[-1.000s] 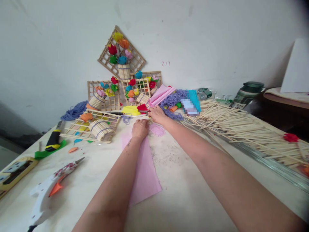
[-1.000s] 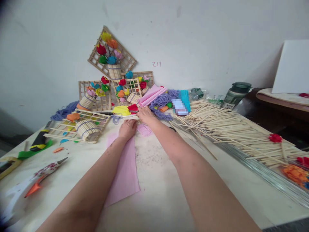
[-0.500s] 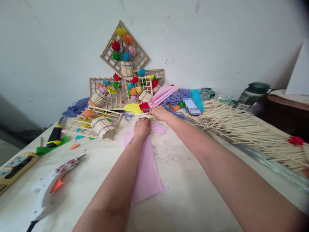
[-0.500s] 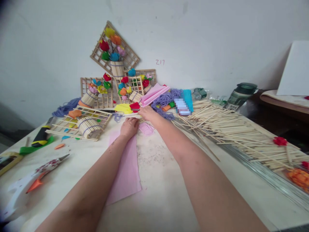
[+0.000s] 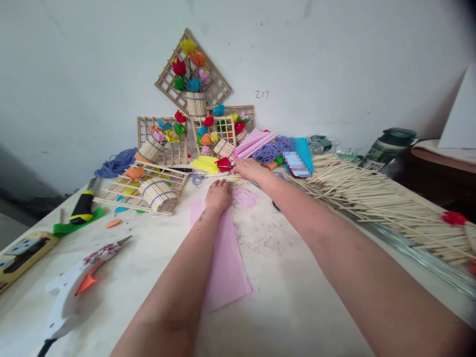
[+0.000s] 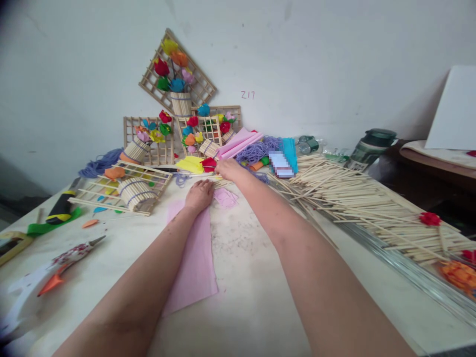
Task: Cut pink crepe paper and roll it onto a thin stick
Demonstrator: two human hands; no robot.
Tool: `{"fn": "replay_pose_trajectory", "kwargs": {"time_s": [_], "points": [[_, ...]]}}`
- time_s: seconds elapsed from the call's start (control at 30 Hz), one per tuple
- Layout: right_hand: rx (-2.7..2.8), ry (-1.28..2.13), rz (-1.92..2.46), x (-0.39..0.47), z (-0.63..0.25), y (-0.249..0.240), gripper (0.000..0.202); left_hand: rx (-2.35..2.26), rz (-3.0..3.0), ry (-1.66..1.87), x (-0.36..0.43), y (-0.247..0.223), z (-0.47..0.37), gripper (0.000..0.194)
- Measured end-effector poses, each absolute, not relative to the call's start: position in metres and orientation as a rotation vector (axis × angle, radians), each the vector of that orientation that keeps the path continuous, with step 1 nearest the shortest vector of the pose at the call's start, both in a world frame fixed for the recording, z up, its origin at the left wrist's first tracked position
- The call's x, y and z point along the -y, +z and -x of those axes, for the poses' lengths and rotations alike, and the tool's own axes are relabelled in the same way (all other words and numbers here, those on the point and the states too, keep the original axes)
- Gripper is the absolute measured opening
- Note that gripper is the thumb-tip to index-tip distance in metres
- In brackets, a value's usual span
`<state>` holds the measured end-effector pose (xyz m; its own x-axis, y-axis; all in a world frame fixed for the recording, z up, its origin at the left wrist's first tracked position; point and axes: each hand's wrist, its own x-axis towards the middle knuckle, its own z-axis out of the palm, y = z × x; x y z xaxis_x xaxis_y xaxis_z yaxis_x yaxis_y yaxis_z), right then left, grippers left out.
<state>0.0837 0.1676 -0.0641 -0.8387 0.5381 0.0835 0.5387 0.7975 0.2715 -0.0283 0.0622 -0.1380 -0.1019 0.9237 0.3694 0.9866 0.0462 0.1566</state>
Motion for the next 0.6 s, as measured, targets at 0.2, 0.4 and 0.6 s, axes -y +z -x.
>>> {"fn": "replay_pose_trajectory", "kwargs": {"time_s": [0.2, 0.4, 0.6], "points": [[2.931, -0.589, 0.893, -0.163, -0.081, -0.077, 0.033, 2.169, 1.975, -0.545, -0.063, -0.139, 0.029, 0.036], [2.918, -0.615, 0.888, -0.170, -0.080, -0.079, 0.032, 2.139, 1.981, -0.558, -0.063, -0.140, 0.030, 0.036], [2.869, -0.675, 0.858, -0.179, -0.079, -0.078, 0.034, 2.133, 2.000, -0.549, -0.061, -0.138, 0.029, 0.036]]}}
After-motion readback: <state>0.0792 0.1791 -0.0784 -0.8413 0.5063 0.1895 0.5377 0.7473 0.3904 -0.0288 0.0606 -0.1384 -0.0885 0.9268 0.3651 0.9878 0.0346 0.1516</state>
